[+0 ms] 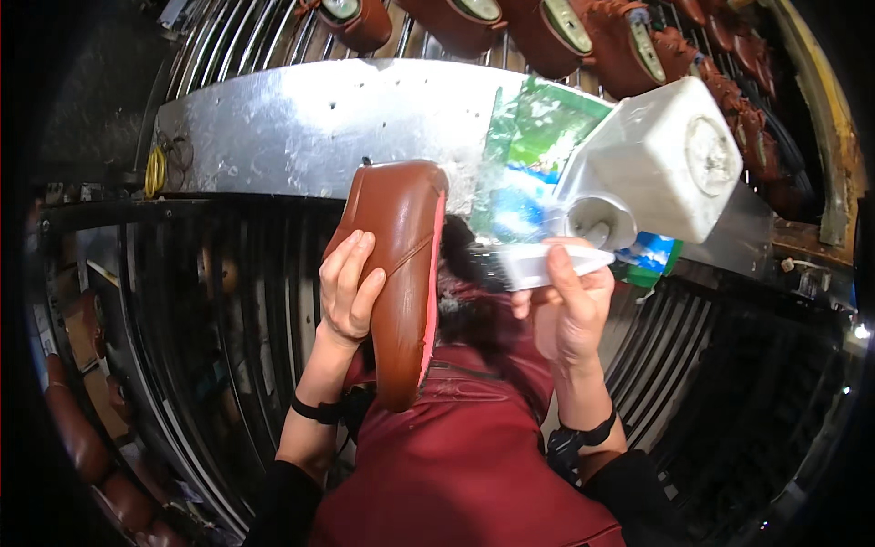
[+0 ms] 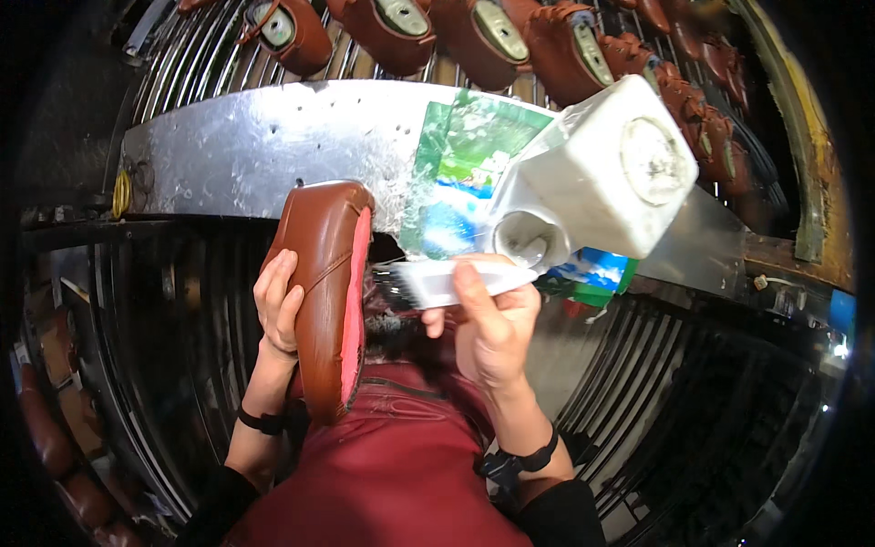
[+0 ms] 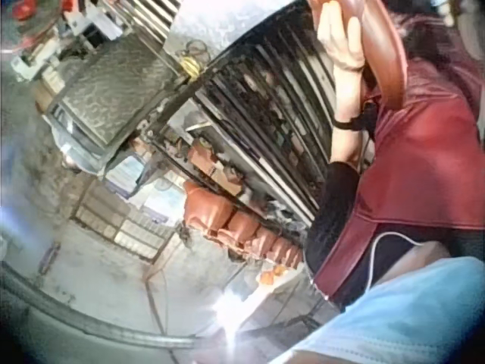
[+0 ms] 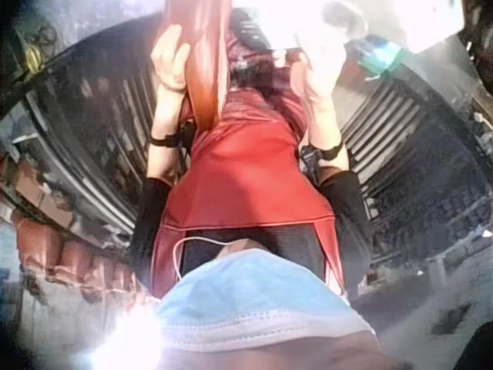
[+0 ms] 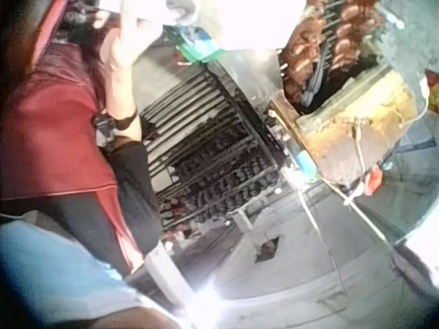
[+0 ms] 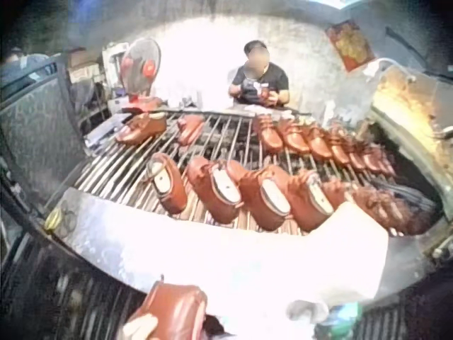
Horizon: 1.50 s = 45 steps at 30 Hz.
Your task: Applying adhesive to the bottom of shoe uppers and collecting outsoles in a shoe factory.
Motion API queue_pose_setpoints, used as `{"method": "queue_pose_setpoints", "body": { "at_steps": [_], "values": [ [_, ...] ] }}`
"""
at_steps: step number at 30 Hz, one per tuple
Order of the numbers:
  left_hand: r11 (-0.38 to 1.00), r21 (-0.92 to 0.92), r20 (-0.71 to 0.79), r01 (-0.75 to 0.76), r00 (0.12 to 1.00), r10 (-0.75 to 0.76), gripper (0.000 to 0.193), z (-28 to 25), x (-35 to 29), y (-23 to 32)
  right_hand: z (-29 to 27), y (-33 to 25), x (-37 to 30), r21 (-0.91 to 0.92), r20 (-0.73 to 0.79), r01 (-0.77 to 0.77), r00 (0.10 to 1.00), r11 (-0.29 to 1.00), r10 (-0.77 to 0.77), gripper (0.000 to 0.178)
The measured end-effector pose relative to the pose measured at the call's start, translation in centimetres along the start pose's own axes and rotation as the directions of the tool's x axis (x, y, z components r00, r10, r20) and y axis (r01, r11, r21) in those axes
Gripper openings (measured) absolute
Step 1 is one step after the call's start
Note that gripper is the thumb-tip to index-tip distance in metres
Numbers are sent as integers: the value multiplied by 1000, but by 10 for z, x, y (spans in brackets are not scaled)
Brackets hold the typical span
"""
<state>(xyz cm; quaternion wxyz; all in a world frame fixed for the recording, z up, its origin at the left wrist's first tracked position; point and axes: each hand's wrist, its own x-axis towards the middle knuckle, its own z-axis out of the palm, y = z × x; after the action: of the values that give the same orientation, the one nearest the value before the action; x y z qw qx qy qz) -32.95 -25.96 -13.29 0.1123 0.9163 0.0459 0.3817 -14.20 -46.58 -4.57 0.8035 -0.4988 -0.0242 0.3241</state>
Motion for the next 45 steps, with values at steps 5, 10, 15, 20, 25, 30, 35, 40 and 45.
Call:
{"method": "queue_pose_setpoints", "body": {
  "at_steps": [5,10,15,20,25,30,35,40,45],
  "values": [
    [1000,-10,-6,-13,1000,13,35,-4,0,0,24,25,13,-67,109,9,994,998,-1,16],
    [999,-30,-9,9,1000,-10,36,-5,4,5,38,38,78,-239,50,225,974,945,-219,16],
    [999,-17,-13,34,999,-34,34,-8,5,7,46,26,81,-162,34,118,993,980,-114,16],
    [1000,-13,-51,1,999,-2,35,-4,16,5,15,5,-1,-207,222,9,974,978,38,14],
    [1000,20,-55,8,998,-6,37,-2,22,8,5,-4,-54,-243,686,638,645,731,-335,17],
    [999,39,-31,9,999,-7,42,-7,27,12,3,-21,-101,-307,806,643,568,702,-168,21],
    [999,23,-24,28,999,-27,54,-11,38,24,5,-40,-76,-272,405,184,912,945,-61,32],
    [994,55,30,91,995,-93,58,-17,56,29,6,-47,-72,-390,449,346,880,853,-152,20],
    [986,36,108,162,980,-165,65,-26,90,32,25,-77,-70,-442,599,567,763,695,-242,25]
  ]
}}
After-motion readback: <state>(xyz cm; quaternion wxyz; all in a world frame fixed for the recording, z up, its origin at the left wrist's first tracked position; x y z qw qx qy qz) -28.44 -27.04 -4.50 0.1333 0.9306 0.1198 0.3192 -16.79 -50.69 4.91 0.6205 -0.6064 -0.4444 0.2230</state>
